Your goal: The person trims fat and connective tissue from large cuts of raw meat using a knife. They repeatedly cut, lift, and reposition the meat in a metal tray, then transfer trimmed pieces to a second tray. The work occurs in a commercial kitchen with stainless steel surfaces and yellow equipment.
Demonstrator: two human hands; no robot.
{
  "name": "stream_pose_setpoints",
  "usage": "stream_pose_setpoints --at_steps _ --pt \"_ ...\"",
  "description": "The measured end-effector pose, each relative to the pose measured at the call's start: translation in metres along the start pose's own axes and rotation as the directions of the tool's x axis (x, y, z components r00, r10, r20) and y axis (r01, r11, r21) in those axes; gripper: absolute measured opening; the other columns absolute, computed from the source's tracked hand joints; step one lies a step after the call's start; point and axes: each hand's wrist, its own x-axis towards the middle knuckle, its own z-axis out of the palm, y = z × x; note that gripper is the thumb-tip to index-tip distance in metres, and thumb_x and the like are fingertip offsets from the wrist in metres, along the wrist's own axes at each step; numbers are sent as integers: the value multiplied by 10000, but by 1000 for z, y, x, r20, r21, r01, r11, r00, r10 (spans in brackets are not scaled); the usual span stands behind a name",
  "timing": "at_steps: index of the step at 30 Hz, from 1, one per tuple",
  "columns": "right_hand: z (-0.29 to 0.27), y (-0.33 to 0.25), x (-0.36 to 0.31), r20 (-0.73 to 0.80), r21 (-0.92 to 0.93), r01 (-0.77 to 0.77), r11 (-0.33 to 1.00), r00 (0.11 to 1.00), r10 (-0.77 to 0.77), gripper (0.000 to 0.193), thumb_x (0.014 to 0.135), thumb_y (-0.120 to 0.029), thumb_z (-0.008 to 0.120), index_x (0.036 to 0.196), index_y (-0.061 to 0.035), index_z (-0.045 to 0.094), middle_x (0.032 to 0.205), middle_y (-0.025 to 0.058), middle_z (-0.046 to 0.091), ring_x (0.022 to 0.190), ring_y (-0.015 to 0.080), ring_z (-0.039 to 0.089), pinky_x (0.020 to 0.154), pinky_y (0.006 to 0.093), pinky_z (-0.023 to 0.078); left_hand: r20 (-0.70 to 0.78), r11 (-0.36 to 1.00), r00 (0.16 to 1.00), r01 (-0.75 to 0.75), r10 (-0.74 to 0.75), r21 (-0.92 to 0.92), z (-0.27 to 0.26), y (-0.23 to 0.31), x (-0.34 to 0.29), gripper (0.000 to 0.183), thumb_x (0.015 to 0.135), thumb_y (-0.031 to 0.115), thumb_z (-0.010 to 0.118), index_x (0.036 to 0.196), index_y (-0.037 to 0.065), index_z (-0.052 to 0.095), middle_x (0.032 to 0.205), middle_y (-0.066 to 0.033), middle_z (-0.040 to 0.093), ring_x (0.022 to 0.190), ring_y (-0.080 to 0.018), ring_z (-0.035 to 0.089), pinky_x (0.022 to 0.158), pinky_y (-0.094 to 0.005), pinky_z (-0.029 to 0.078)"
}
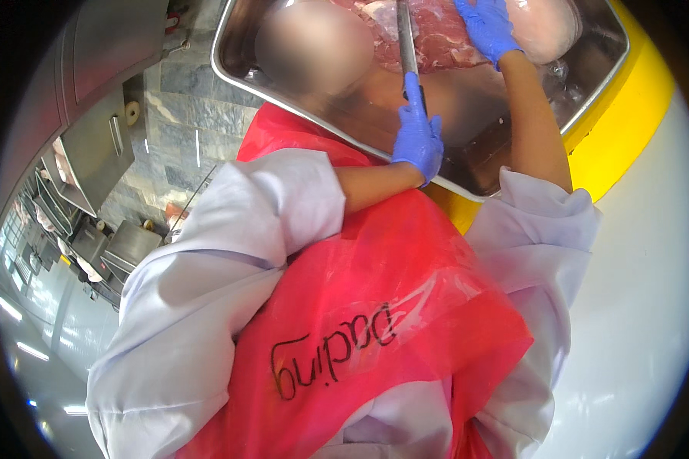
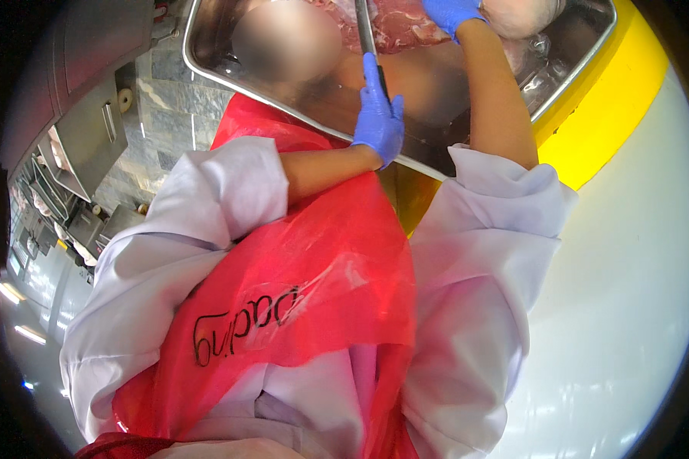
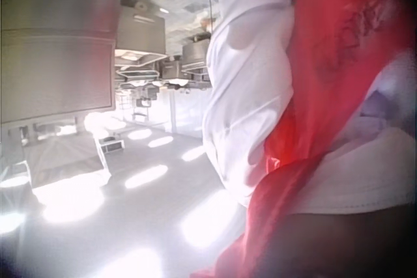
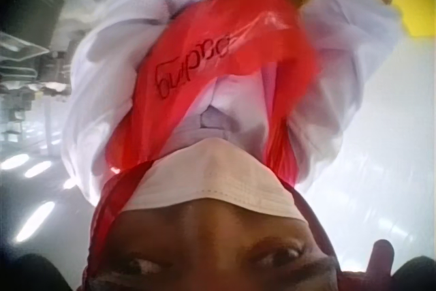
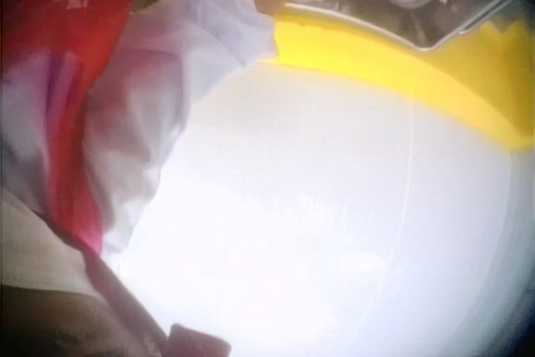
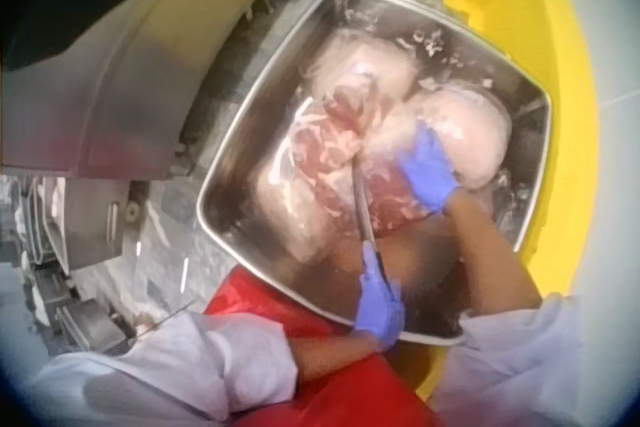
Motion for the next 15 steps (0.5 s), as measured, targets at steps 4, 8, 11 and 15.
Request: stream_pose_setpoints --at_steps 4,8,11,15 --pt "1 15 2 -42 56 101 993 994 -99 806 964 -348 515 1571 -2 114 1581 306 213 1470 450 215 1218 471 187 58 997 996 65 -63 -34 22 -5 11 706 1003 98 486 1596 101 102 1492 -301 303 1129 -464 548 905 -515 443" --pt "2 16 3 -68 68 136 988 989 -132 776 959 -306 502 1570 0 133 1568 312 233 1463 449 227 1218 460 194 352 34 921 -363 167 931 47 -16 28 463 999 250 506 1444 122 516 1304 -230 552 1346 -598 314 859 -623 406" --pt "0 14 0 -73 -19 161 987 984 -162 766 960 -298 490 1569 2 136 1566 311 240 1464 445 230 1218 451 199 499 41 866 -499 -3 866 45 -8 33 425 1011 262 468 1380 71 561 1393 -242 467 1346 -580 291 870 -589 393" --pt "-4 11 4 -86 20 174 984 981 -172 781 961 -310 486 1575 -4 111 1558 317 255 1450 458 249 1213 470 204 257 741 940 -336 224 581 33 -21 14 575 1010 108 466 1540 -11 275 1541 -331 262 1350 -466 387 1002 -482 397"
